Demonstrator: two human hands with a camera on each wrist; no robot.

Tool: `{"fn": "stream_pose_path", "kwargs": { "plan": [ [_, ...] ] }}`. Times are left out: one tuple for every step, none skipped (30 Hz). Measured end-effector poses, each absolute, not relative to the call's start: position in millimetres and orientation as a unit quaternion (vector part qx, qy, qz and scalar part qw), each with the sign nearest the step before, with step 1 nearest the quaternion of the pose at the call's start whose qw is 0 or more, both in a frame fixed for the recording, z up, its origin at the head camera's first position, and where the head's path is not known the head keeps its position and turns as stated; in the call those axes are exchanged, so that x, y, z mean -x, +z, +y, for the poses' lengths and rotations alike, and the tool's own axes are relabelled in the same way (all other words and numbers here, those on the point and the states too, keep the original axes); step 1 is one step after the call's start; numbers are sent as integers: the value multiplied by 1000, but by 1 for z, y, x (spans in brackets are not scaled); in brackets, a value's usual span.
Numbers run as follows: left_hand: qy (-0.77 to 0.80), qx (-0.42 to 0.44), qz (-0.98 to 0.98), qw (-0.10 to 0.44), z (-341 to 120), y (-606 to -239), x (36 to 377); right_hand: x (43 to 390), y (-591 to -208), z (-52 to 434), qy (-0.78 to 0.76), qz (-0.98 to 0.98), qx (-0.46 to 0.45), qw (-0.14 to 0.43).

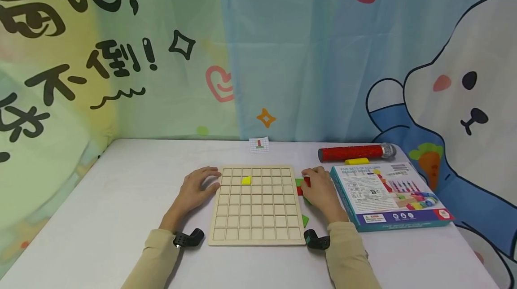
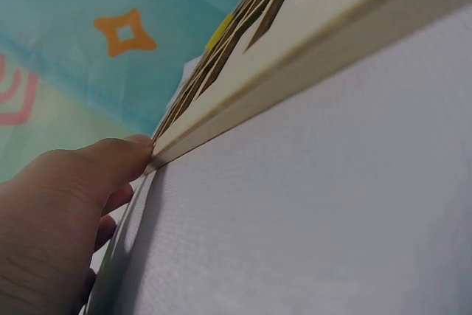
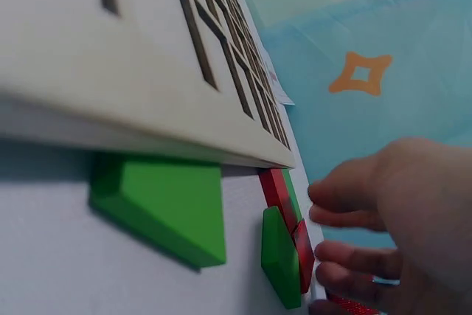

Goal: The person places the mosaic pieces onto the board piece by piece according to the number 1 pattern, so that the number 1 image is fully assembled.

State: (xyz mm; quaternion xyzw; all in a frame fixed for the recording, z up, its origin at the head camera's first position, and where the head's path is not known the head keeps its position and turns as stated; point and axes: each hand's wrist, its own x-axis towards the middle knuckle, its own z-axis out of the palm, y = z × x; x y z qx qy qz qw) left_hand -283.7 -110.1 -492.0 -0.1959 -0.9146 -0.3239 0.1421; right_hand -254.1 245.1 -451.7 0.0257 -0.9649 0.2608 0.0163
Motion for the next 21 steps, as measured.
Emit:
{"fn": "stream_pose_path", "kwargs": {
  "plan": [
    [-324,195,-915,139,-110,-492,284,254,-452,245,259,-966,-19,15],
    [-324,194,-916,136,-110,-493,284,254,-452,245,256,-966,-16,14],
    [-325,193,-916,132,-110,-493,284,253,-452,245,254,-967,-15,13],
    [-326,190,-917,126,-110,-493,284,253,-453,245,252,-968,-15,9],
    [-326,188,-918,122,-110,-494,284,252,-453,245,252,-968,-14,5],
    [-326,187,-919,118,-110,-494,283,251,-454,245,253,-967,-13,1],
    [-326,185,-920,114,-110,-495,283,251,-455,246,254,-967,-13,-1],
    [-326,184,-921,111,-110,-496,283,250,-456,246,255,-967,-13,-3],
    [-324,186,-921,112,-110,-496,282,250,-457,246,255,-967,-11,-5],
    [-323,187,-921,111,-110,-497,282,249,-458,247,255,-967,-10,-5],
    [-323,188,-921,110,-110,-498,282,249,-458,248,255,-967,-9,-1],
    [-322,189,-921,109,-109,-498,282,249,-459,249,255,-967,-8,3],
    [-321,190,-922,108,-109,-498,282,249,-459,250,255,-967,-10,9],
    [-321,191,-921,107,-108,-497,283,250,-459,252,257,-966,-10,14],
    [-320,192,-922,106,-108,-497,283,250,-459,253,258,-966,-13,20],
    [-321,191,-922,104,-108,-496,283,251,-458,254,260,-965,-17,27],
    [-321,192,-921,107,-108,-495,283,252,-458,254,263,-964,-19,31],
    [-322,191,-921,109,-108,-494,283,253,-457,254,268,-963,-21,34],
    [-324,191,-920,112,-109,-493,283,254,-457,254,271,-962,-26,39],
    [-324,190,-919,116,-109,-492,284,255,-456,254,273,-961,-29,41],
    [-323,192,-919,122,-109,-492,284,256,-456,254,275,-960,-32,44]
  ]
}}
